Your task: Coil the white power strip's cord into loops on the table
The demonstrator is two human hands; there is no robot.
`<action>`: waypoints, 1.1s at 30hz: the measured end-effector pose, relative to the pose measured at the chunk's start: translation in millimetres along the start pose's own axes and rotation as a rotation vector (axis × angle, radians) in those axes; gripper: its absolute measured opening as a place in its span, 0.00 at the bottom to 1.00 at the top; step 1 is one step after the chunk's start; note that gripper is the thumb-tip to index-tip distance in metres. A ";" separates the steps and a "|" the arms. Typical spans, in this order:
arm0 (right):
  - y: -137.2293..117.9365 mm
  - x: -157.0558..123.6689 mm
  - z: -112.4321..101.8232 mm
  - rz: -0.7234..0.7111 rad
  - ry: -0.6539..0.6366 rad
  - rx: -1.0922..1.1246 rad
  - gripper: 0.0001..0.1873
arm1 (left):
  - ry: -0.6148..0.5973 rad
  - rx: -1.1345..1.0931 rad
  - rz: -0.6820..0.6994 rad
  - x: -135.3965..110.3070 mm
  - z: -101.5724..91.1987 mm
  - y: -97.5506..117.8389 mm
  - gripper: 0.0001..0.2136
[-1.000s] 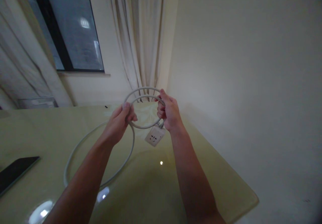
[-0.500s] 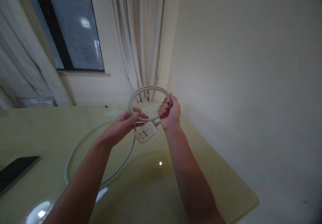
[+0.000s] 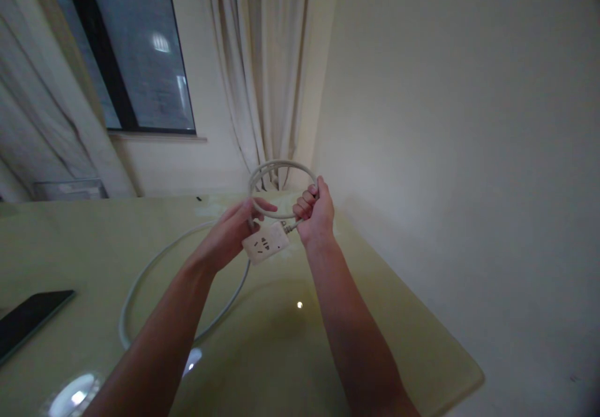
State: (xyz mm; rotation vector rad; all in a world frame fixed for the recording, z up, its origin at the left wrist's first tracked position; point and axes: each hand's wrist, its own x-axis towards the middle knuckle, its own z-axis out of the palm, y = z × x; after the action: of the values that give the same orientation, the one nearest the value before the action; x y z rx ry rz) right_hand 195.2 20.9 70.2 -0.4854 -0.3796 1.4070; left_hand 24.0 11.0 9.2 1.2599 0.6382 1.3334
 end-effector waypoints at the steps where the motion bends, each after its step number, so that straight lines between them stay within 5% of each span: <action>1: -0.3 -0.4 0.3 -0.012 -0.009 -0.015 0.26 | 0.022 -0.015 0.042 0.6 0.2 0.8 0.22; 7: -0.3 -2.0 2.7 0.032 -0.052 -0.022 0.30 | 0.102 -0.025 0.104 1.0 4.9 4.4 0.17; 17: 2.7 -0.2 1.3 0.085 -0.079 0.026 0.30 | -0.076 -0.281 -0.018 -6.5 2.1 6.1 0.14; 22: 3.1 -2.7 3.3 0.144 -0.121 0.052 0.31 | 0.032 -0.454 0.015 -6.6 -3.0 3.6 0.06; 27: 17.4 -1.3 1.5 0.154 -0.024 0.164 0.33 | 0.098 -0.611 -0.019 -4.6 2.5 1.7 0.13; 33: 31.0 1.6 -3.2 0.044 0.081 0.171 0.37 | 0.074 -0.515 -0.012 3.8 21.4 -15.0 0.10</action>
State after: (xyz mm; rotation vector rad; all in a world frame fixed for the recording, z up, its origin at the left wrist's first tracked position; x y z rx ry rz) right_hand 171.1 25.0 50.9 -0.4110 -0.1823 1.4432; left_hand 49.6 11.4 2.7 0.7904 0.3189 1.4240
